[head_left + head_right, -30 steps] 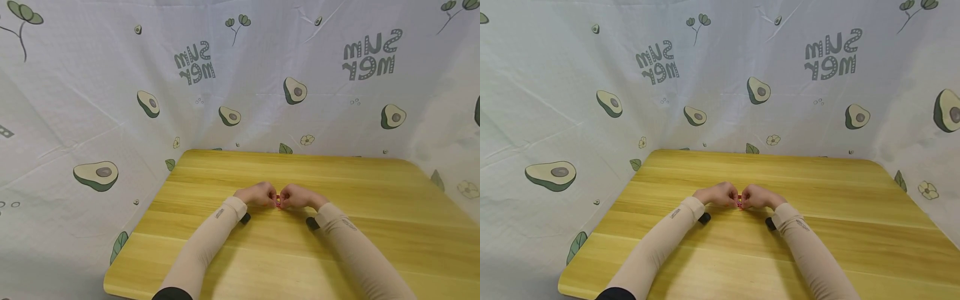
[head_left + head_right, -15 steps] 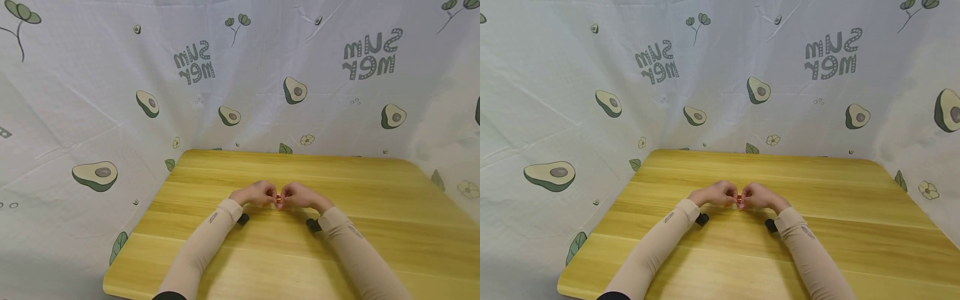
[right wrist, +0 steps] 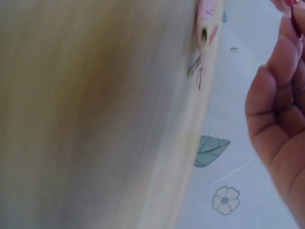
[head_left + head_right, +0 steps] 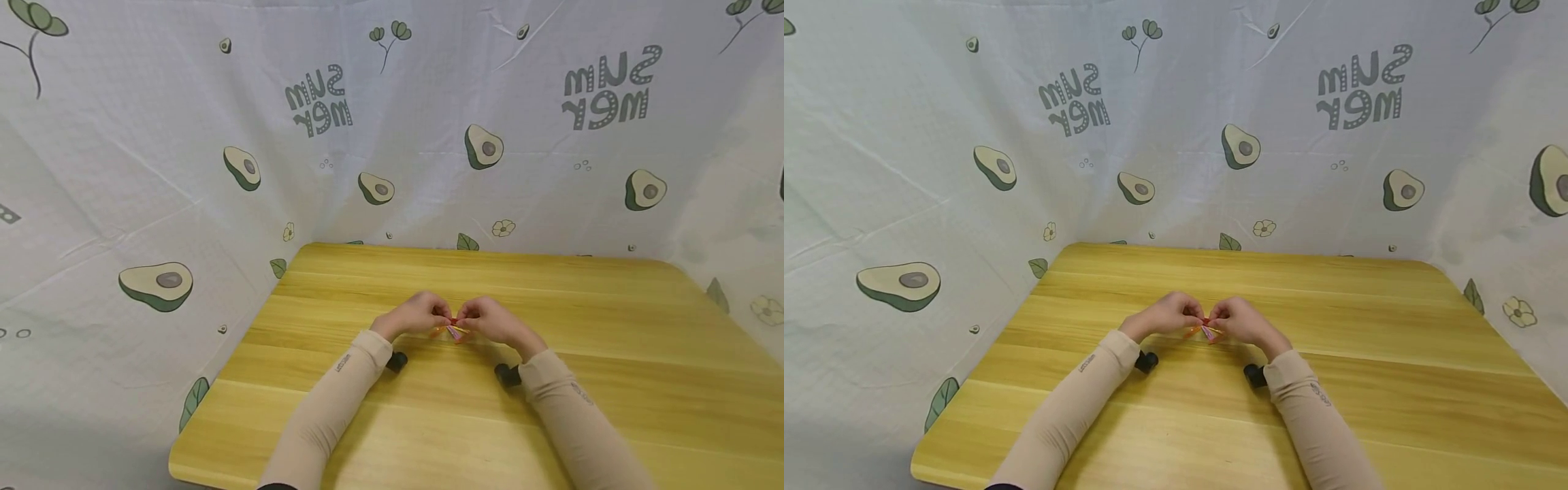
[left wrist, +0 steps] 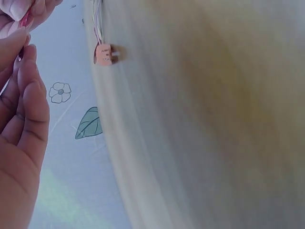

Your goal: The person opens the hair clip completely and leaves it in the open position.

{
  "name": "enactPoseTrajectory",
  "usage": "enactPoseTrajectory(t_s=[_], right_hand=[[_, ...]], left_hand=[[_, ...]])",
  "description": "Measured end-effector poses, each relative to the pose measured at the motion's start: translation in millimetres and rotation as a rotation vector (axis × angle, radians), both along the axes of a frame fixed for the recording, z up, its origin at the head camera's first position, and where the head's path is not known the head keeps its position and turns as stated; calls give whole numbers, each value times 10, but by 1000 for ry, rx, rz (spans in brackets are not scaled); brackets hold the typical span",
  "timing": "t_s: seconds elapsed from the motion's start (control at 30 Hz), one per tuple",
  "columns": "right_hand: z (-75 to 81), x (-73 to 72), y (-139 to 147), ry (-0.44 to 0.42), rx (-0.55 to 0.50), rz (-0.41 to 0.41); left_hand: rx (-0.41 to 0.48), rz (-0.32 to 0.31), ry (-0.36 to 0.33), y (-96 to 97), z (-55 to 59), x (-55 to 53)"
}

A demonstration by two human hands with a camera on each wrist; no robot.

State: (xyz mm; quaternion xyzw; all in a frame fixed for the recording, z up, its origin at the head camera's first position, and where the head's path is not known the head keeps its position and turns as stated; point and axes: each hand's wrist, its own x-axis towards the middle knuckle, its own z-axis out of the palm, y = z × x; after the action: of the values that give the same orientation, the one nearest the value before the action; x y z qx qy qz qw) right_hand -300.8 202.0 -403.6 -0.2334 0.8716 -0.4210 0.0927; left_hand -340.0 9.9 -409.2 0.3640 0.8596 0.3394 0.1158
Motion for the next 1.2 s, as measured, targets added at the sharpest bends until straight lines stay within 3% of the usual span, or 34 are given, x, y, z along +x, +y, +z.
enactPoseTrajectory(t_s=[0.3,0.5,1.07,1.2], right_hand=[[-7,51,-6,15,-20,-59],[57,103,-41,75,36,-79],[92,192,-166,231,182,-153],[107,202,-171,219,176,-165]], left_hand=[[52,33,45,-2,23,89],[67,53,48,9,35,155],[9,64,121,10,12,198],[6,66,132,15,43,208]])
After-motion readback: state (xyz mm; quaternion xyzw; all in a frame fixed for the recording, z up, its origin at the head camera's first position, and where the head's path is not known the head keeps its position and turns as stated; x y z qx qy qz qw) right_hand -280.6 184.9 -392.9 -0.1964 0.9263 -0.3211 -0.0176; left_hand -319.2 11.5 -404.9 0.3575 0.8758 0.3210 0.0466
